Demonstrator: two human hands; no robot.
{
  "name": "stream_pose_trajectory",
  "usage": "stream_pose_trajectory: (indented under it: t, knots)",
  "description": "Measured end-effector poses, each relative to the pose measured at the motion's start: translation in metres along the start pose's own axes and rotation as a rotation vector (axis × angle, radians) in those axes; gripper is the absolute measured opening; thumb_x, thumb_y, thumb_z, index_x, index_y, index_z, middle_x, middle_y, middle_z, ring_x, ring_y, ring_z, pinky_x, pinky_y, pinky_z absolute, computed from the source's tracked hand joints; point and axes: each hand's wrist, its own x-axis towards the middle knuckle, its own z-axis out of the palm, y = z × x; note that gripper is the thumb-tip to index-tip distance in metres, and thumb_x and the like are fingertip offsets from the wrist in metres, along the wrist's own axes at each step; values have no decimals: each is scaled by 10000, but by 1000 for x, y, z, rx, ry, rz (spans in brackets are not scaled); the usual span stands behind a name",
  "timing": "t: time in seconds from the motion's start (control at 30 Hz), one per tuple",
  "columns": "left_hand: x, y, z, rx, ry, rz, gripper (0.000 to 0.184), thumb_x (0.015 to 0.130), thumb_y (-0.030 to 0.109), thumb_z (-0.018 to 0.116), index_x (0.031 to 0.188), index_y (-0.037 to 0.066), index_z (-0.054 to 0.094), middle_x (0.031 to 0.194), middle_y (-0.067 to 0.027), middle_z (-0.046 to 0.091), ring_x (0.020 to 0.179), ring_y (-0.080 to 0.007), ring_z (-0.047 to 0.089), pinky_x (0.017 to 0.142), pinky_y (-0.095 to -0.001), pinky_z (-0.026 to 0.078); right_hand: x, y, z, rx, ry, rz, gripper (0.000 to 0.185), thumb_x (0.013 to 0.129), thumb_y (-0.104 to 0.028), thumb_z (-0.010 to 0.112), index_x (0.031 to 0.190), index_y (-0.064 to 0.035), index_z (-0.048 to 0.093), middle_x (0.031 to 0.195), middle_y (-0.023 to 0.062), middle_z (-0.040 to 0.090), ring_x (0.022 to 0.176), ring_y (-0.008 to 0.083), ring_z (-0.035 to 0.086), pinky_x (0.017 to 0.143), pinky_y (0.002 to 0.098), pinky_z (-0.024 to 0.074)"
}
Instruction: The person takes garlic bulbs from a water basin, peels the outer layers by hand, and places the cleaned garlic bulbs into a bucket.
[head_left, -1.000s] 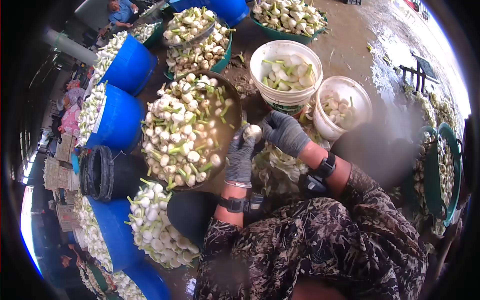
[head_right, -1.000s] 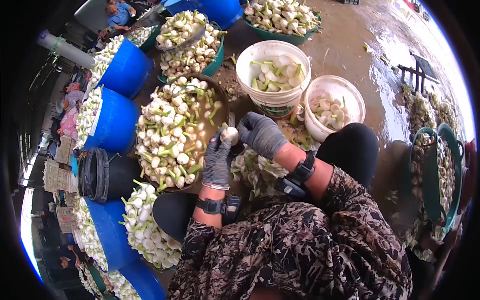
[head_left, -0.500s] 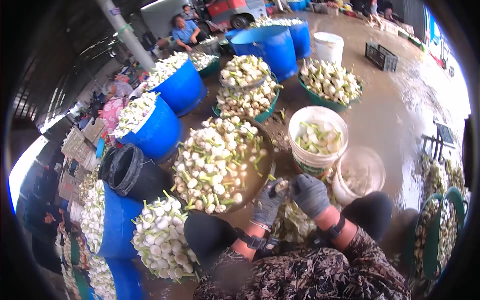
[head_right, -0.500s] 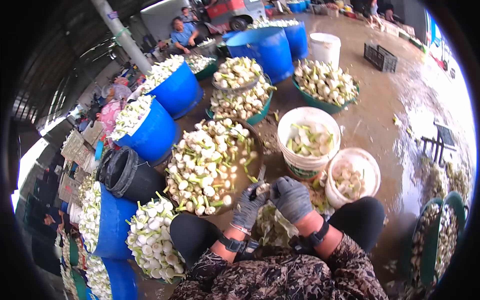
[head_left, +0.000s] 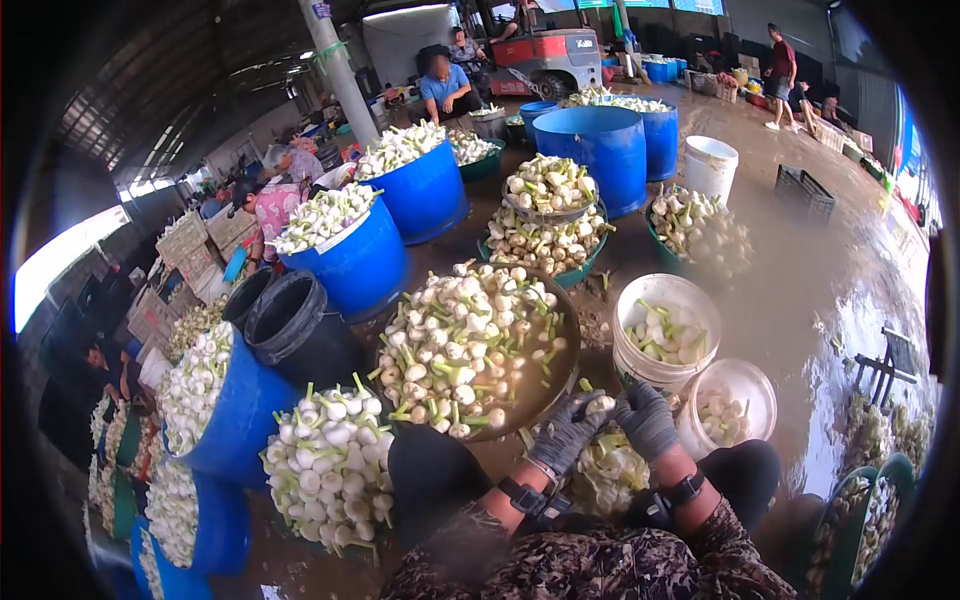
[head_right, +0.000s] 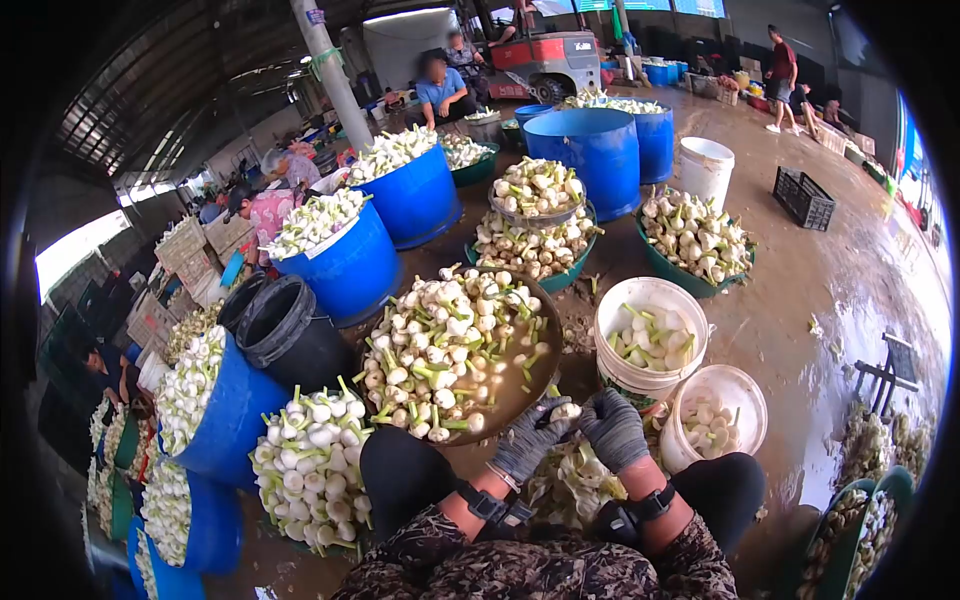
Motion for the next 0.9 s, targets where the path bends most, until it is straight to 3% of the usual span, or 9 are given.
stream_pose_trajectory:
  t: [0.1,0.2,0.27,0.37,0.43,0.57,0.67,0.8,0.9]
  knots:
    - [-2,-6,-2,-444,-134,-188,423,926,173,638,1312,55,512,1178,-89,600,1096,-196,583,980,-360,494,9,46,-5,256,-2,183,110,846,-141,643,870,-43,600,771,183,644,684,355,616,659,400,498]
    - [-7,-20,-9,-703,-234,-177,469,943,206,607,1357,57,445,1213,-115,569,1124,-260,581,984,-413,506,20,49,-24,-398,185,321,170,830,-177,673,914,-42,615,847,183,670,804,411,635,737,448,504]
    - [-2,-30,-11,-955,-291,-146,484,951,225,591,1376,58,427,1211,-105,556,1032,-208,606,929,-366,531,15,41,-28,-368,272,156,188,819,-178,681,953,-57,627,907,180,668,851,404,631,766,445,507]
    - [5,-38,-15,-702,-227,-140,490,951,196,565,1388,54,396,1103,-92,567,884,-157,627,806,-311,565,12,-2,-31,-302,251,-84,294,778,-147,692,1062,-88,647,1061,152,653,978,377,610,874,445,496]
    - [-2,-39,-15,-657,-188,-212,522,944,193,574,1401,44,369,1048,-76,566,837,-139,615,773,-294,559,5,-8,-25,-147,-142,-431,329,733,-133,709,1058,-102,661,1062,122,657,1011,350,601,894,444,482]
    - [2,-29,-18,-489,-212,-236,536,927,196,610,1396,57,391,977,-33,566,770,-111,575,715,-264,535,-1,-14,-14,-206,-114,-373,324,698,-148,723,1019,-126,682,1066,94,661,1038,323,591,909,421,469]
    - [1,-20,-20,-362,-320,-270,555,912,221,645,1398,85,412,942,29,566,719,-64,500,635,-219,462,-3,-35,-20,-407,-8,-623,245,729,-201,703,971,-159,697,990,63,673,953,305,607,874,402,460]
    - [-2,-18,-13,-369,-230,-224,526,913,219,639,1380,81,441,968,56,566,711,-31,468,600,-189,421,-10,-36,-18,-287,-86,-489,153,708,-143,701,841,-92,642,741,110,595,768,348,588,681,450,478]
    - [-3,-22,-11,-372,-298,-225,508,914,242,635,1363,80,462,1008,67,570,707,-16,458,583,-173,400,-14,-28,-21,-364,-205,-357,214,756,-254,687,904,-102,657,837,135,660,799,356,619,715,444,498]
